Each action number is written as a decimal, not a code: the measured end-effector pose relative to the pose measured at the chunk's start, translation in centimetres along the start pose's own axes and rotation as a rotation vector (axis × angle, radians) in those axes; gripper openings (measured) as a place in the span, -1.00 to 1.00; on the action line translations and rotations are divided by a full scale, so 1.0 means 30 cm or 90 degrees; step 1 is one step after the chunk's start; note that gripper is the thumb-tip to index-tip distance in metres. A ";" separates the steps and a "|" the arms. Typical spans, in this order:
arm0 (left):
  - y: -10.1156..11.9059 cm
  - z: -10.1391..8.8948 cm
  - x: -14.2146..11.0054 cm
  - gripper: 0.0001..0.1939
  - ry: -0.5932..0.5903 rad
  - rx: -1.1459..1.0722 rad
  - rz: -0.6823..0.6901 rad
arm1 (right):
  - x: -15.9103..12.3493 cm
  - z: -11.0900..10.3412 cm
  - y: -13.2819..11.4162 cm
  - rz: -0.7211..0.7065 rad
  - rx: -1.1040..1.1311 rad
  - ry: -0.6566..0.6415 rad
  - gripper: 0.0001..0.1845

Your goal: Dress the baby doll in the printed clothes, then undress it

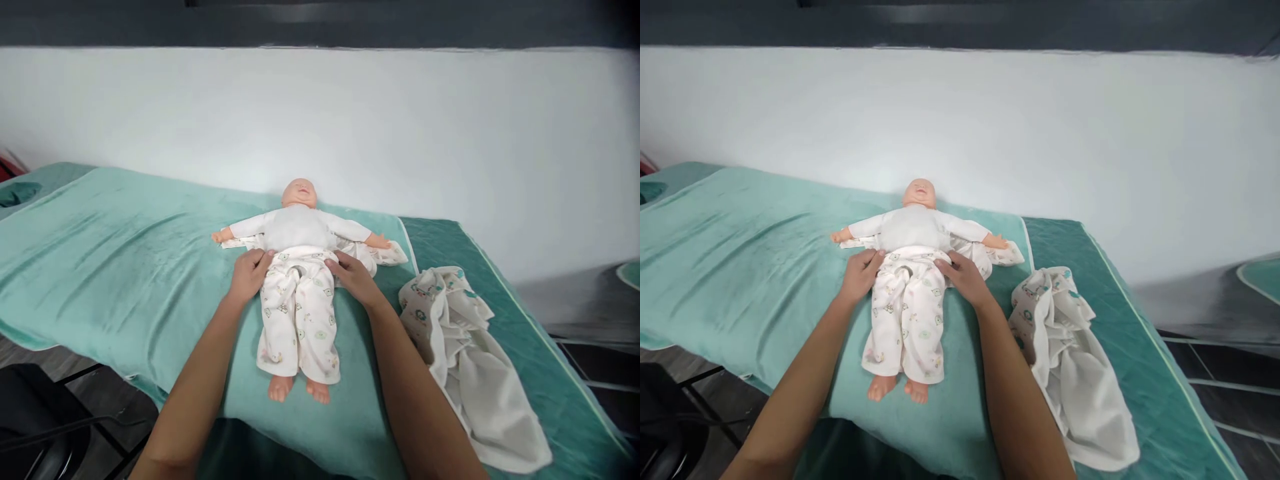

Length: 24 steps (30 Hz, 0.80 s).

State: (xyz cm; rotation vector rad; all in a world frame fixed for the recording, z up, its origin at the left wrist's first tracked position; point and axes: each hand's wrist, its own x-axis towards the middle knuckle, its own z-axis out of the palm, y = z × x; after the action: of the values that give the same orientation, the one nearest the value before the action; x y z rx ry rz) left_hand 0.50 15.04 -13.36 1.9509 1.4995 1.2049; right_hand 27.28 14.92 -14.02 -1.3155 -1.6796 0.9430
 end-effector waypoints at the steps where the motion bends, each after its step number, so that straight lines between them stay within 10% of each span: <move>1: -0.001 -0.004 -0.024 -0.53 -0.006 -0.012 -0.011 | -0.002 -0.007 0.000 -0.001 0.006 -0.025 -0.59; 5: -0.003 -0.008 -0.065 -0.68 -0.011 -0.055 0.009 | -0.025 -0.026 -0.012 -0.002 0.025 -0.084 -0.50; 14: -0.014 0.002 -0.063 -0.77 0.013 -0.040 0.036 | -0.139 0.093 -0.071 0.049 -0.053 0.059 -0.51; 19: -0.013 0.014 -0.047 -0.77 0.033 -0.037 0.029 | -0.137 0.093 -0.077 0.027 0.039 -0.032 -0.59; 24: -0.013 0.049 0.019 -0.73 0.065 -0.018 0.062 | -0.117 0.093 -0.051 0.013 0.135 -0.029 -0.25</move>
State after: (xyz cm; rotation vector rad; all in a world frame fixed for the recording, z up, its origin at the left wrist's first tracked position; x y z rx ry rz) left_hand 1.52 15.97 -14.23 1.9913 1.4424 1.3796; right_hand 24.67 10.96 -14.26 -1.1793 -1.5550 1.1372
